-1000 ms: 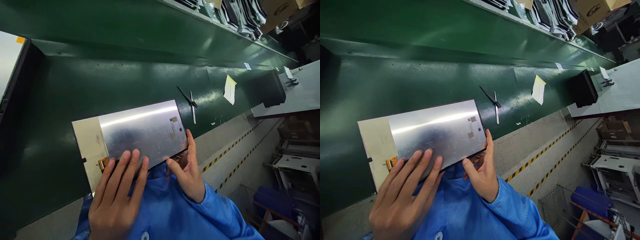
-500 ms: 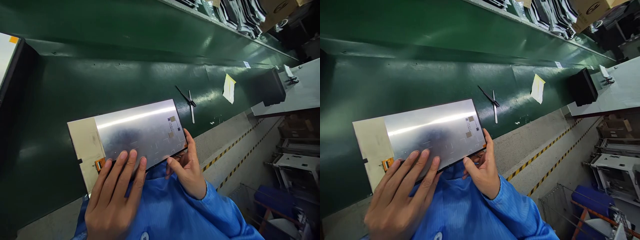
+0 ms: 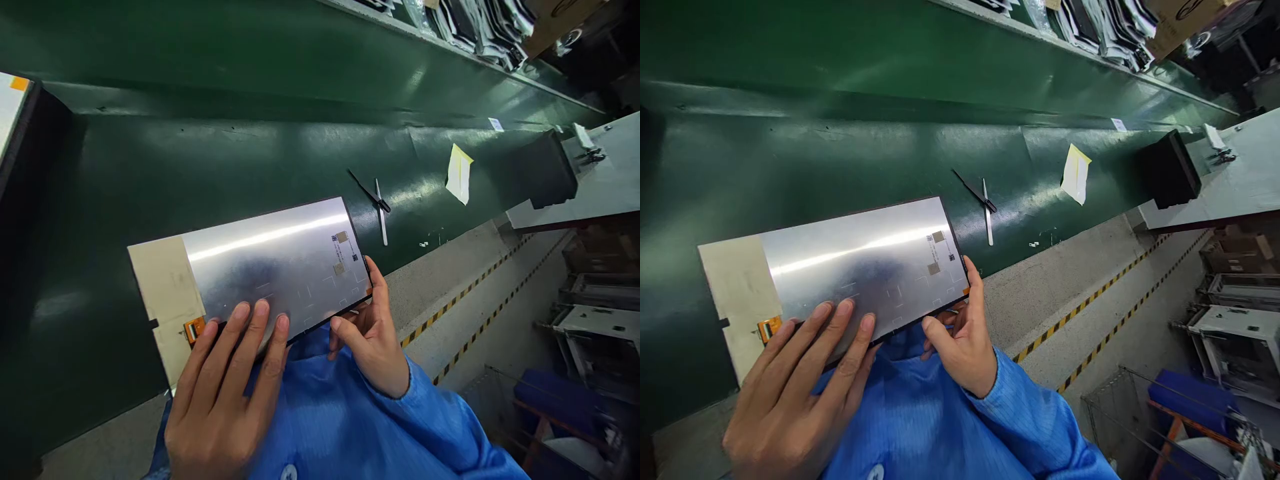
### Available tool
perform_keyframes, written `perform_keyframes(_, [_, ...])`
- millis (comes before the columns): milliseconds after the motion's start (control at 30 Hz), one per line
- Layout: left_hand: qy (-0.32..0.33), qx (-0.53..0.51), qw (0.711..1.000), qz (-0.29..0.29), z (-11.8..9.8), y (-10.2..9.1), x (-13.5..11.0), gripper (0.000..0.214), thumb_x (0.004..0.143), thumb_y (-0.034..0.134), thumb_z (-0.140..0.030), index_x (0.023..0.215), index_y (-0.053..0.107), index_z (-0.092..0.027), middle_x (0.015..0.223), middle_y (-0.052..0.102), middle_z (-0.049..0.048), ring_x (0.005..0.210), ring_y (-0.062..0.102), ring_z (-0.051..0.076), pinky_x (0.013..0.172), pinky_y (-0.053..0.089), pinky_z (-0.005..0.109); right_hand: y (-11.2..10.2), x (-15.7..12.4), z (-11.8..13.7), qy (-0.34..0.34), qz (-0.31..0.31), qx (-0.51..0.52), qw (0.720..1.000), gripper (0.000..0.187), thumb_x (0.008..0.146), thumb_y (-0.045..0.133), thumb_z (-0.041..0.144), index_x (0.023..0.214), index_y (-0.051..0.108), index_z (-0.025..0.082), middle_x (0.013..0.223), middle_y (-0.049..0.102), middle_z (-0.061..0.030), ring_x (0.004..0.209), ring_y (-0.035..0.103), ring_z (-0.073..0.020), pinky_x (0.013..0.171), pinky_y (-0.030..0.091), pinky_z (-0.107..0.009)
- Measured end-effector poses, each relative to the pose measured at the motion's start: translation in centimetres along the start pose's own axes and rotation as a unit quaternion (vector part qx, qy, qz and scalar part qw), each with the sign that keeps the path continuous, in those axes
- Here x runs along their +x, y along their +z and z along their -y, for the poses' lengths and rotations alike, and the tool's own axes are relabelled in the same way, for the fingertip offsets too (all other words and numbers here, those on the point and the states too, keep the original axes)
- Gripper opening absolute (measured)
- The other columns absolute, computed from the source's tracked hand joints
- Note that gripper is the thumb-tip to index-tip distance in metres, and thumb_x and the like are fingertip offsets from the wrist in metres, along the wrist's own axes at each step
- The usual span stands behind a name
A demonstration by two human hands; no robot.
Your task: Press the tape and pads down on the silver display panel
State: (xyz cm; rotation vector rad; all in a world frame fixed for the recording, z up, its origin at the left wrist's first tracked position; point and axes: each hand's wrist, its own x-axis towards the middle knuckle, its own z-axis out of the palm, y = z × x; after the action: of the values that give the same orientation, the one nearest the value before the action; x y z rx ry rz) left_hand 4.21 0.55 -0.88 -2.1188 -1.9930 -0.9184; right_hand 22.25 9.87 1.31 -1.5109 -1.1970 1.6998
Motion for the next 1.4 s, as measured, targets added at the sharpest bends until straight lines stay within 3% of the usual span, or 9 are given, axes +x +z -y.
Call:
perform_keyframes(400, [0.018, 0.013, 1.0, 0.001, 0.2, -0.1, 0.0, 0.069, 0.074, 0.088, -0.005, 0.139, 0.066, -0.015, 0.143, 0.065, 0.0182, 0.133, 0.062, 0.038, 0.122, 0.043, 0.052, 0.5, -0.1, -0.1, -0.016, -0.03, 0.001, 0.999, 0.105, 0.088, 0.077, 0.026, 0.163, 0.005, 0.042, 0.104, 0.064, -0.0013, 0.055, 0.06, -0.0076, 0.049, 0.062, -0.027])
perform_keyframes(1033, [0.04, 0.04, 0.998, -0.011, 0.5, 0.2, -0.2, 0.066, 0.076, 0.089, -0.013, 0.138, 0.067, -0.014, 0.145, 0.063, 0.0185, 0.137, 0.059, 0.038, 0.122, 0.043, 0.052, 0.0, 0.0, -0.4, -0.016, -0.009, 0.014, 1.0, 0.106, 0.09, 0.076, 0.028, 0.164, 0.001, 0.044, 0.113, 0.061, -0.0038, 0.065, 0.066, -0.0117, 0.054, 0.067, -0.033])
perform_keyframes(1133, [0.036, 0.004, 0.998, -0.045, -0.2, -0.4, -1.1, 0.062, 0.073, 0.089, -0.009, 0.132, 0.072, -0.017, 0.142, 0.067, 0.0137, 0.132, 0.062, 0.032, 0.119, 0.045, 0.045, -0.1, 0.0, -0.4, -0.017, -0.009, 0.02, 1.0, 0.106, 0.089, 0.077, 0.028, 0.163, 0.003, 0.045, 0.118, 0.061, -0.005, 0.064, 0.065, -0.0104, 0.054, 0.067, -0.033])
perform_keyframes(1200, [0.011, -0.091, 0.995, -0.04, -1.2, -0.4, -1.7, 0.055, 0.075, 0.085, -0.002, 0.126, 0.075, -0.022, 0.126, 0.076, 0.0053, 0.116, 0.069, 0.022, 0.111, 0.051, 0.033, -0.3, 0.1, -0.5, -0.014, -0.005, 0.022, 1.0, 0.106, 0.088, 0.078, 0.028, 0.163, 0.006, 0.045, 0.122, 0.06, -0.0058, 0.065, 0.064, -0.0103, 0.053, 0.067, -0.032])
perform_keyframes(1267, [-0.049, -0.268, 0.962, 0.03, -2.3, 0.2, -2.2, 0.041, 0.083, 0.078, -0.005, 0.119, 0.076, -0.024, 0.105, 0.081, 0.0008, 0.095, 0.073, 0.014, 0.092, 0.058, 0.024, -0.4, 0.2, -0.5, -0.013, 0.001, 0.022, 1.0, 0.106, 0.088, 0.079, 0.028, 0.163, 0.005, 0.045, 0.12, 0.06, -0.0057, 0.067, 0.064, -0.0111, 0.052, 0.066, -0.031])
perform_keyframes(1300, [-0.113, -0.362, 0.922, 0.079, -2.9, 0.7, -2.2, 0.031, 0.088, 0.075, -0.011, 0.116, 0.077, -0.024, 0.097, 0.081, 0.0003, 0.086, 0.073, 0.013, 0.082, 0.06, 0.021, -0.5, 0.2, -0.5, -0.017, 0.003, 0.022, 1.0, 0.106, 0.088, 0.079, 0.028, 0.163, 0.005, 0.044, 0.118, 0.061, -0.0051, 0.068, 0.064, -0.0115, 0.052, 0.066, -0.03])
perform_keyframes(1333, [-0.195, -0.443, 0.866, 0.129, -3.4, 1.4, -2.1, 0.021, 0.092, 0.071, -0.02, 0.112, 0.077, -0.024, 0.091, 0.08, 0.0, 0.08, 0.074, 0.012, 0.074, 0.06, 0.019, -0.5, 0.3, -0.6, -0.024, 0.002, 0.021, 0.999, 0.105, 0.088, 0.078, 0.027, 0.163, 0.006, 0.044, 0.115, 0.061, -0.0045, 0.069, 0.064, -0.0115, 0.054, 0.066, -0.029])
perform_keyframes(1400, [-0.388, -0.549, 0.718, 0.181, -4.2, 2.8, -1.7, 0.021, 0.096, 0.067, -0.039, 0.104, 0.079, -0.022, 0.085, 0.08, 0.0027, 0.073, 0.074, 0.014, 0.066, 0.06, 0.021, -0.5, 0.3, -0.7, -0.04, -0.003, 0.02, 0.999, 0.102, 0.088, 0.078, 0.027, 0.163, 0.01, 0.041, 0.113, 0.063, -0.0042, 0.074, 0.065, -0.0117, 0.059, 0.066, -0.027])
